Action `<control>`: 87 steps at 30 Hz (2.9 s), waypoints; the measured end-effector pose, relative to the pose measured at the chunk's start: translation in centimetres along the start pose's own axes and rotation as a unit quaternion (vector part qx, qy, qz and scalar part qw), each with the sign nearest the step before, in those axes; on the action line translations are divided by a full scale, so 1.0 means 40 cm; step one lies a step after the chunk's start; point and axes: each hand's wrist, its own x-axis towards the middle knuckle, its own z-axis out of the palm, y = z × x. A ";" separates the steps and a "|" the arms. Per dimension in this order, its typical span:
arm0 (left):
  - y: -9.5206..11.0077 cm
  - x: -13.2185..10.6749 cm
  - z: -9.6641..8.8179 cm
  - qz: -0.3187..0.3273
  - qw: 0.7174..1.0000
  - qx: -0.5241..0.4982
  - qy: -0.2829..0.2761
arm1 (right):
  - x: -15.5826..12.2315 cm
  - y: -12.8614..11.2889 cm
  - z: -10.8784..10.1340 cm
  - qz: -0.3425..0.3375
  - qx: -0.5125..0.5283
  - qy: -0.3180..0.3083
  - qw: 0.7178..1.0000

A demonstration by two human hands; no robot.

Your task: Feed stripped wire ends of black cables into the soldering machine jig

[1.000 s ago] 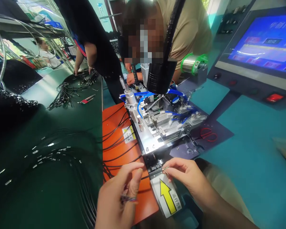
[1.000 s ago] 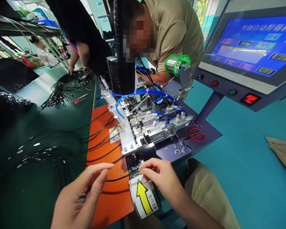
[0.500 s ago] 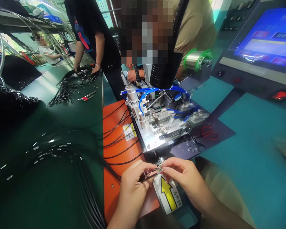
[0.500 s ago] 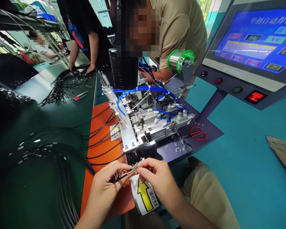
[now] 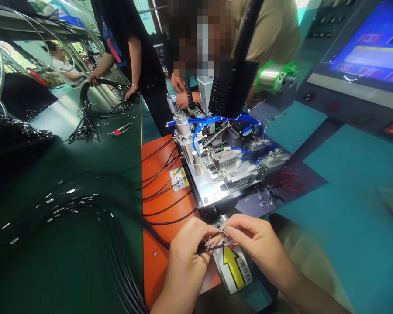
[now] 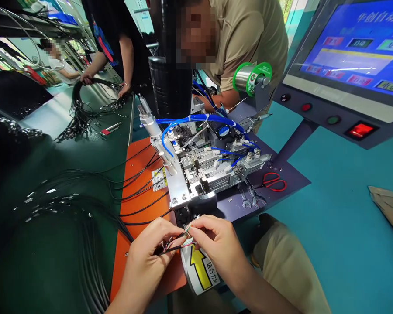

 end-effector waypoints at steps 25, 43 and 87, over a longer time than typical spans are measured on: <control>0.000 0.005 0.020 -0.101 0.991 -0.081 -0.039 | -0.013 0.004 0.013 -0.089 -0.222 -0.005 0.971; 0.015 -0.003 0.036 -0.037 0.997 0.029 0.057 | -0.002 0.025 0.034 -0.172 -0.189 0.069 0.964; -0.102 0.073 -0.006 0.293 0.836 0.424 -0.186 | 0.070 0.164 -0.028 -0.133 -0.238 0.034 0.962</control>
